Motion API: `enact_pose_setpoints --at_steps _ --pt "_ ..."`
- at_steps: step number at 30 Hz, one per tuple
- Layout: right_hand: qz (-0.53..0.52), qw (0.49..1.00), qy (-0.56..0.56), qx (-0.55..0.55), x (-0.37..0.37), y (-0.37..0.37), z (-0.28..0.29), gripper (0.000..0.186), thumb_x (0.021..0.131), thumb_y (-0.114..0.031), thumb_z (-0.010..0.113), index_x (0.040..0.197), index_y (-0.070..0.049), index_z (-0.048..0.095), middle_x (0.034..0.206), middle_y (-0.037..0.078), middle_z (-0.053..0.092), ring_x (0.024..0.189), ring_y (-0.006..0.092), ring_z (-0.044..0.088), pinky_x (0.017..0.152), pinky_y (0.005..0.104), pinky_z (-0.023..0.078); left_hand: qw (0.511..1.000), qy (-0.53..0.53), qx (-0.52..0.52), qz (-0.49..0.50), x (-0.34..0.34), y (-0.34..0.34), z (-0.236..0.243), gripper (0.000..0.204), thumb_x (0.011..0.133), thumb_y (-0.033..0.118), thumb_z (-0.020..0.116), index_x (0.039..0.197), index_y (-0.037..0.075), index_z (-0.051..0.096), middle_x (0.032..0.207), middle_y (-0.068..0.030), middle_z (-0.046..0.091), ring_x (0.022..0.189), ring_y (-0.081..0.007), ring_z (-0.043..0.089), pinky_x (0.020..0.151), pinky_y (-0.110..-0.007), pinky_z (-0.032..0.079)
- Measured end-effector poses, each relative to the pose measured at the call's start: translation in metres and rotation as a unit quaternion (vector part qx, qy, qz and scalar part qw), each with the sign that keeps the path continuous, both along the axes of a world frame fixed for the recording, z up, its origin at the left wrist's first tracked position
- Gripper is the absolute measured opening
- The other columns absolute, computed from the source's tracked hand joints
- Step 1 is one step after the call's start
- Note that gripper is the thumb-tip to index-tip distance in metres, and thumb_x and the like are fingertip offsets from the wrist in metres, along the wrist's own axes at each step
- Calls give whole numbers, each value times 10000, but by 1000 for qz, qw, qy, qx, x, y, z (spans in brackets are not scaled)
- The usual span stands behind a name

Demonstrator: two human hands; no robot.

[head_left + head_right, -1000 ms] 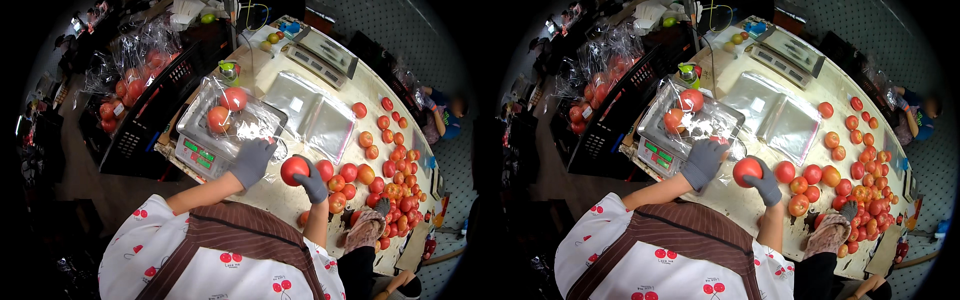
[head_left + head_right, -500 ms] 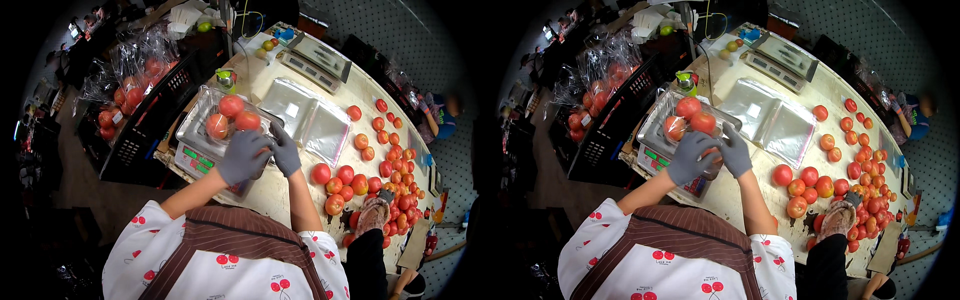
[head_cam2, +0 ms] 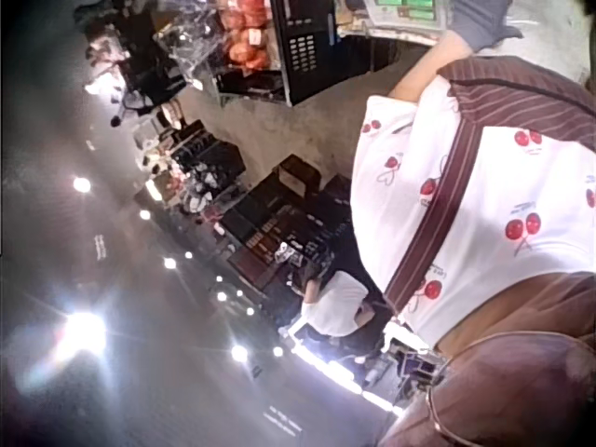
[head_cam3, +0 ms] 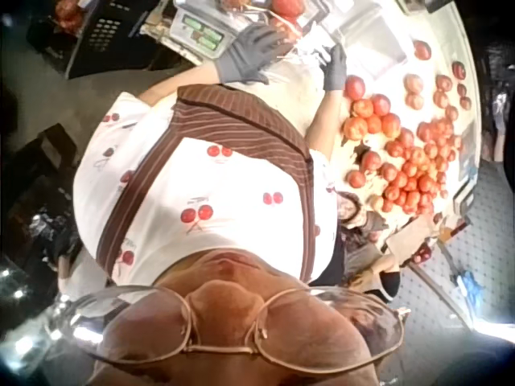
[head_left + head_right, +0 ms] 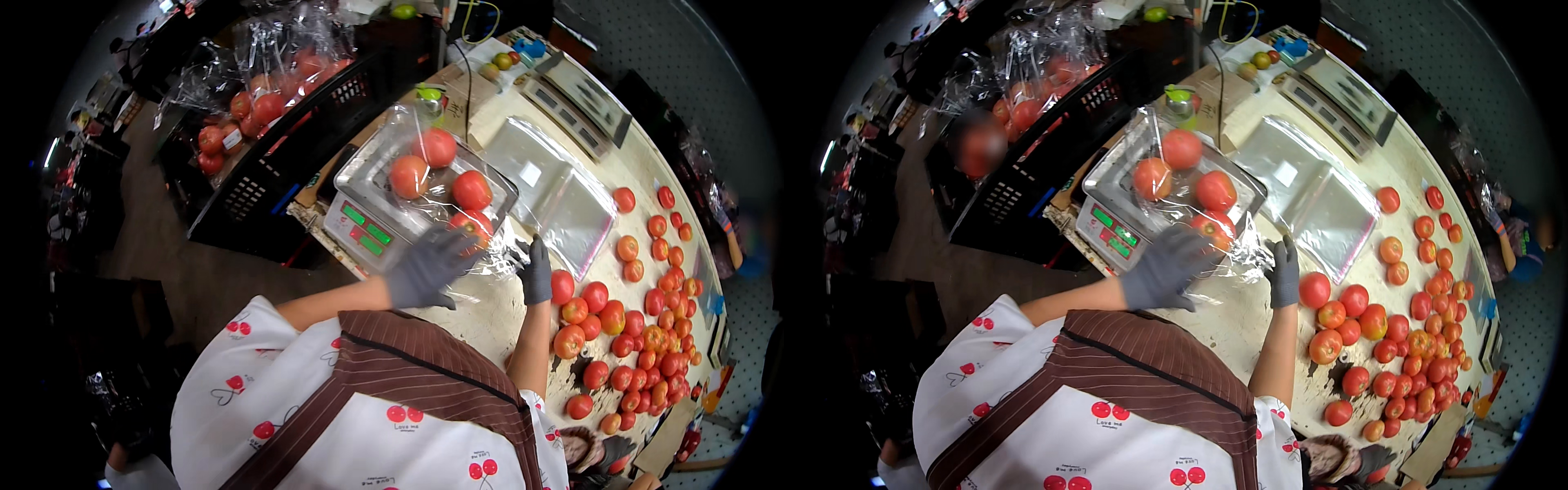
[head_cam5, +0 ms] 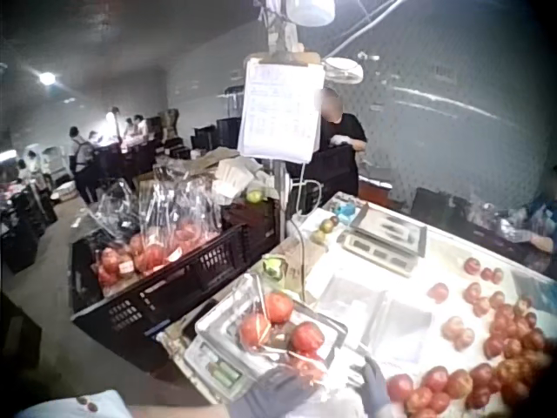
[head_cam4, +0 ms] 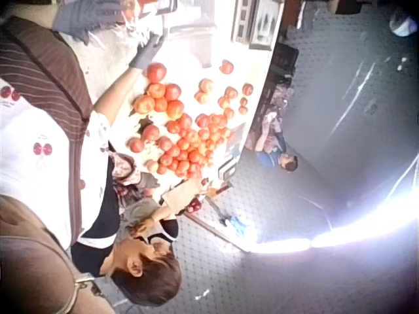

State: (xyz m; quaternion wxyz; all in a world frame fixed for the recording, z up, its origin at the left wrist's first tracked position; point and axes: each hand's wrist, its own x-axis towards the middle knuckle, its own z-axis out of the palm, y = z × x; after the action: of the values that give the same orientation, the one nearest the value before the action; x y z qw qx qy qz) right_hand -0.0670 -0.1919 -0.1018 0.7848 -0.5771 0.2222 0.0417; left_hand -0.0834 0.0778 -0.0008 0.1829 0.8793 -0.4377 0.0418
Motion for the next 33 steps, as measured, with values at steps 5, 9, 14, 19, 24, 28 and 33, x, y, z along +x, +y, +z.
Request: enact_pose_setpoints --at_steps 5,9,14,19,24,28,33 --pt "91 979 -61 -171 34 21 29 255 902 -272 544 806 -39 585 703 60 577 509 130 524 492 256 434 968 -188 -113 120 18 -38 -50 591 631 296 736 1169 143 548 1210 -57 465 1140 -251 429 961 -438 358" --pt "105 960 -162 -205 37 45 63 275 904 -237 533 694 -59 523 586 30 484 473 118 485 513 270 443 958 -174 -216 71 36 -19 -46 196 762 188 628 948 126 621 996 -13 575 959 -220 531 798 -395 410" --pt "55 982 -179 29 51 93 164 261 926 -170 450 723 -34 541 583 31 502 490 126 503 460 254 390 896 -145 -388 159 69 30 25 60 853 137 558 842 82 581 772 -66 569 698 -249 539 660 -331 430" --pt "143 941 -278 127 70 169 275 238 930 -216 442 789 -42 523 656 33 516 604 103 505 633 274 444 767 154 -602 156 103 72 118 186 884 200 604 950 34 553 875 4 572 808 -112 544 729 -282 452" --pt "239 869 -429 -57 106 232 292 174 900 -131 473 795 -13 544 658 61 530 583 133 525 581 255 438 853 -32 -520 31 92 95 107 702 823 350 660 1348 34 316 1332 -108 406 1248 -194 371 1054 -352 283" --pt "199 763 -586 -184 103 262 300 169 906 -143 470 842 -3 540 703 75 536 621 152 537 609 274 454 874 -333 -269 231 114 132 105 412 827 291 609 1157 57 528 1175 -131 520 1059 -308 508 869 -416 425" --pt "349 788 -499 95 80 275 335 203 924 -170 464 887 13 545 736 83 545 646 164 555 622 285 464 859 -272 -372 225 150 263 129 342 764 219 613 1068 64 594 939 -112 591 851 -295 579 707 -401 474"
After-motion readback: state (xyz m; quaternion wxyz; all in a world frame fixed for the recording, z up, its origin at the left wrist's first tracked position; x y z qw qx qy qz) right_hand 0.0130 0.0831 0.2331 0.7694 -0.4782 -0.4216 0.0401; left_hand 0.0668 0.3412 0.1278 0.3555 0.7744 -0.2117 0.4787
